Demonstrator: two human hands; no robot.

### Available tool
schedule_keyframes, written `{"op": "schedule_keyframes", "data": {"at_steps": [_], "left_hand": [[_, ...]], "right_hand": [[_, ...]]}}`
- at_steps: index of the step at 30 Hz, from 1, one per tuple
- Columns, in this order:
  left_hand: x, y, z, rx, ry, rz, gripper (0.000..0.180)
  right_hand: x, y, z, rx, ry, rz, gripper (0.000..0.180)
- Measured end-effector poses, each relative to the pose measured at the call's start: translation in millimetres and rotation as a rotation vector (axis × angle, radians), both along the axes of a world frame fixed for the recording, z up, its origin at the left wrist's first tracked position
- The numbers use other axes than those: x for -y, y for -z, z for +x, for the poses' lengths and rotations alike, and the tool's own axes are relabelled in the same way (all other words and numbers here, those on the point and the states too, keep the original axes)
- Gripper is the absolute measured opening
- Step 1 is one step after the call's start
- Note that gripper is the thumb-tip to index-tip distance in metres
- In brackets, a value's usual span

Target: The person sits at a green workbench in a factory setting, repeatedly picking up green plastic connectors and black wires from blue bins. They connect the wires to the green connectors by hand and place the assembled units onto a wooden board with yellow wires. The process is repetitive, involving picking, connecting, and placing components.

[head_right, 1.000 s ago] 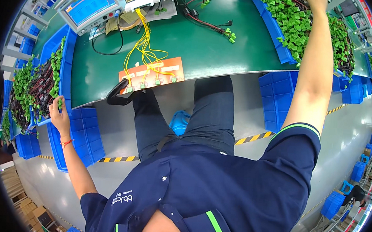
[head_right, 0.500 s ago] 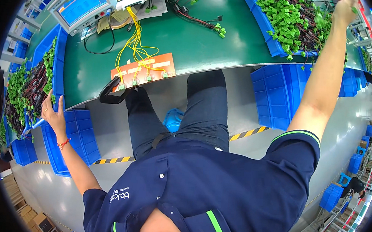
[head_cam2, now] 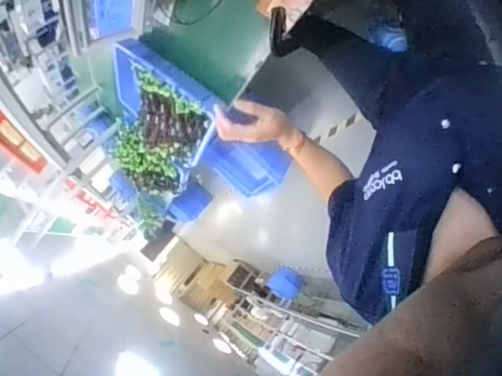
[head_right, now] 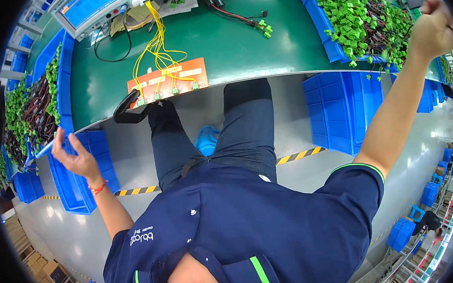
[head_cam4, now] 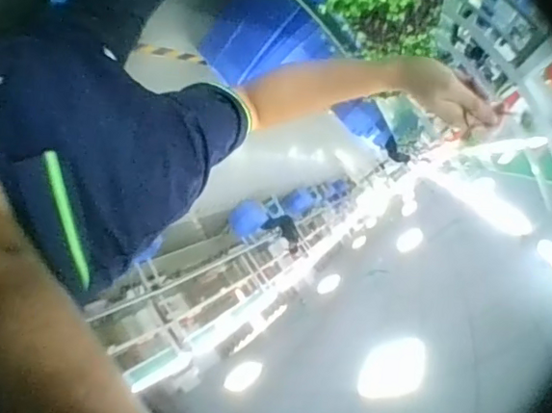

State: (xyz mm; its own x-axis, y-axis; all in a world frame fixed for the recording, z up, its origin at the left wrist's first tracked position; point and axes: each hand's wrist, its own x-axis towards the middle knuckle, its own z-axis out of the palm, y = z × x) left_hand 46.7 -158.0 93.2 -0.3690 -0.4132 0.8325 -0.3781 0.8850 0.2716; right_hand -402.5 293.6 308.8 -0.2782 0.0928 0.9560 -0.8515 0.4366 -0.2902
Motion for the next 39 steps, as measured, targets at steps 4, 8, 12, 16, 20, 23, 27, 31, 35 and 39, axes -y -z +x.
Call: {"op": "schedule_keyframes", "data": {"at_steps": [4,8,12,16,20,23,27,31,35,39], "left_hand": [[-86.7,10.6,-41.4,-0.009,0.476,0.487,0.016],[-144.8,20.2,-72.9,0.238,0.957,0.839,0.019],[-176.3,45.5,-88.2,0.171,1.119,1.305,0.035],[-174.7,49.7,-89.3,-0.022,0.952,1.724,0.044],[-162.1,51.0,-91.2,-0.131,0.875,1.703,0.038],[-151.0,52.0,-88.0,-0.230,0.845,1.837,0.034],[-139.8,65.1,-80.2,-0.200,0.762,1.851,0.035],[-140.3,70.6,-83.4,-0.166,0.774,1.820,0.036],[-134.4,78.8,-89.0,-0.280,0.861,1.943,0.030],[-130.9,86.6,-89.2,-0.458,1.052,2.102,0.027]], "right_hand": [[71.2,66.4,96.6,0.041,-0.115,0.362,0.022],[116.9,154.9,173.1,0.113,-0.432,0.752,0.037],[131.1,219.4,215.6,0.264,-0.690,0.848,0.037],[141.8,247.0,250.7,0.341,-0.752,0.759,0.039],[146.2,271.7,276.2,0.458,-0.885,0.808,0.032],[151.0,278.1,283.0,0.558,-0.907,0.754,0.030],[144.5,268.8,271.3,0.742,-0.834,0.744,0.023],[139.9,261.2,266.8,1.334,-1.236,0.529,0.013],[143.6,258.0,270.5,1.954,-1.502,0.119,0.022],[145.7,262.7,281.8,2.008,-1.598,-0.016,0.025]]}}
